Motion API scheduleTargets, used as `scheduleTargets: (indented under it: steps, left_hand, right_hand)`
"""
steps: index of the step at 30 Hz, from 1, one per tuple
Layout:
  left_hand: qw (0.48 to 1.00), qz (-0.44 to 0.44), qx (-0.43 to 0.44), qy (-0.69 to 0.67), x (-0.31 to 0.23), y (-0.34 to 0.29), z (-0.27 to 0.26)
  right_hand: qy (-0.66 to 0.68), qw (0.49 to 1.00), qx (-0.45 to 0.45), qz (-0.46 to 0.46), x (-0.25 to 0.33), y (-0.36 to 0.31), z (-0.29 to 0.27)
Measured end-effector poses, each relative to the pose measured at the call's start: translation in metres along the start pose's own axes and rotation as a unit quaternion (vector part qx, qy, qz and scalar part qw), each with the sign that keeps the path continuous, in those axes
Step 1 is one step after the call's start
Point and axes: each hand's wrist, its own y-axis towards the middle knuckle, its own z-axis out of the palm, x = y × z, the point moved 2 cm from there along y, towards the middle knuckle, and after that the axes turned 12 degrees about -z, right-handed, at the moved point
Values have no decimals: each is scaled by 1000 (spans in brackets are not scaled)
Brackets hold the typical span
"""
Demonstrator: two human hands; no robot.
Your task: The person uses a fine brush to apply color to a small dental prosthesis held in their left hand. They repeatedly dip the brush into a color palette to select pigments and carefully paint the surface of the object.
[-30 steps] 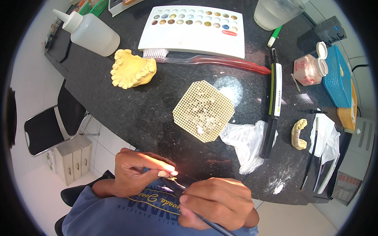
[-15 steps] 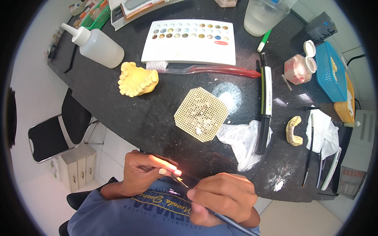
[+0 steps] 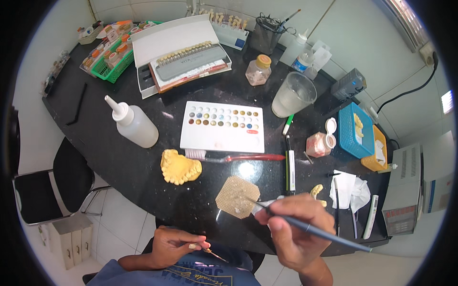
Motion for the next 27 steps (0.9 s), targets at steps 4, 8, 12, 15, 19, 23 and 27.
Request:
scheduleTargets:
  steps: [4, 8, 12, 15, 19, 23, 27]
  left_hand:
    - [996, 66, 10, 64, -9, 1, -20]
    - [995, 75, -2, 69, -10, 0, -33]
    - [995, 52, -8, 80, -7, -3, -51]
    - [995, 32, -33, 93, -10, -8, -61]
    - [997, 46, -51, 16, -21, -10, -60]
    - [998, 22, -52, -4, -16, -13, -62]
    - [998, 25, -45, 24, -24, -14, -74]
  right_hand:
    - [-41, 998, 33, 38, -17, 43, 11]
    - [-28, 995, 52, 80, -42, 74, 34]
    - [-34, 992, 95, 72, -77, 97, 62]
    - [-54, 983, 140, 103, -93, 113, 75]
    - [-74, 979, 150, 113, -111, 123, 85]
    - [-80, 970, 183, 139, -118, 128, 86]
    - [-81, 964, 212, 136, -117, 136, 90]
